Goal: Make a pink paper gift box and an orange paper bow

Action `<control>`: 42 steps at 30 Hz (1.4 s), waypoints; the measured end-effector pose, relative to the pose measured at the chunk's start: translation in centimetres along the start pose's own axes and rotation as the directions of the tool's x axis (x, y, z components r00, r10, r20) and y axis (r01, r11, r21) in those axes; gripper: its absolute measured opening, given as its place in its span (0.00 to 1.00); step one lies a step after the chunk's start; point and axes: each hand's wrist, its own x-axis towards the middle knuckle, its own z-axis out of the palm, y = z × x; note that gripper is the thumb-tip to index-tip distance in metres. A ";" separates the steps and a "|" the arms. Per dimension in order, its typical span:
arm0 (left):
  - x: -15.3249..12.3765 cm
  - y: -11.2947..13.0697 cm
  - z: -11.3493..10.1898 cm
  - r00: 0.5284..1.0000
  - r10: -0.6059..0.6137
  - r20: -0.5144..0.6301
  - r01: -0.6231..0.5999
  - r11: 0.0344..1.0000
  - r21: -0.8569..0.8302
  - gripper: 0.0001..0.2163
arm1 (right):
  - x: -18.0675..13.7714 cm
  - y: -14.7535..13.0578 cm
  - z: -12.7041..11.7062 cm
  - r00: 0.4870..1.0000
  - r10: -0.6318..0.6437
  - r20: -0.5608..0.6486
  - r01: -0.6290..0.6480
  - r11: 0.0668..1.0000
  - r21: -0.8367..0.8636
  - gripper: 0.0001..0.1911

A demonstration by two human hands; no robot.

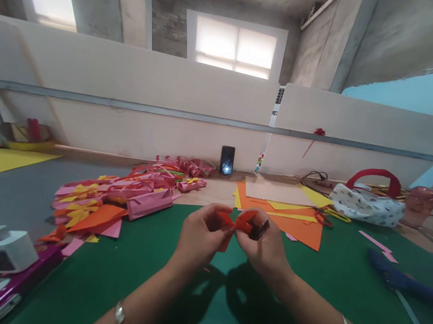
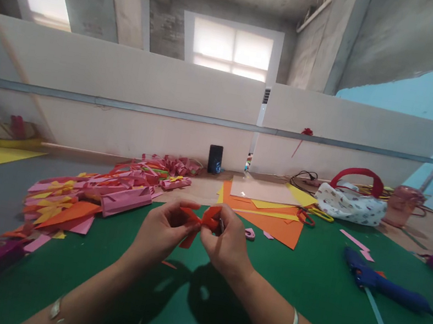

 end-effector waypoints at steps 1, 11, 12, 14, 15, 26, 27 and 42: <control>0.0 0.0 0.0 1.000 -0.007 0.002 0.007 1.000 -0.003 0.13 | 0.0 0.0 0.1 1.000 0.008 -0.003 -0.008 1.000 0.003 0.10; 0.2 -0.4 -0.1 0.989 -0.142 0.052 0.147 0.984 -0.097 0.17 | 0.0 -2.2 0.0 0.980 0.198 -0.017 -0.195 0.977 0.090 0.10; 0.3 -0.7 -0.1 0.985 -0.162 0.052 0.167 0.980 -0.109 0.19 | 0.0 -2.5 0.0 0.974 0.227 -0.010 -0.224 0.968 0.116 0.09; 0.3 -1.1 -0.1 0.980 -0.194 0.046 0.199 0.973 -0.119 0.22 | 0.0 -2.9 -0.1 0.963 0.269 -0.008 -0.264 0.951 0.159 0.08; 0.4 -1.2 -0.1 0.978 -0.204 0.039 0.207 0.971 -0.118 0.23 | 0.0 -3.0 -0.1 0.960 0.280 -0.013 -0.274 0.947 0.168 0.08; 0.2 0.3 -0.2 0.978 -0.207 0.002 0.207 0.977 -0.061 0.14 | 0.2 -3.0 -0.2 0.954 0.295 0.046 -0.298 0.950 0.087 0.08; 0.1 0.4 -0.1 0.979 -0.204 0.004 0.204 0.978 -0.053 0.13 | 0.2 -2.9 -0.2 0.955 0.296 0.028 -0.297 0.951 0.085 0.08; 0.0 -0.3 -0.2 0.967 -0.248 0.051 0.251 0.966 -0.062 0.07 | 0.1 -1.7 -0.2 0.952 0.302 0.047 -0.304 0.951 0.053 0.10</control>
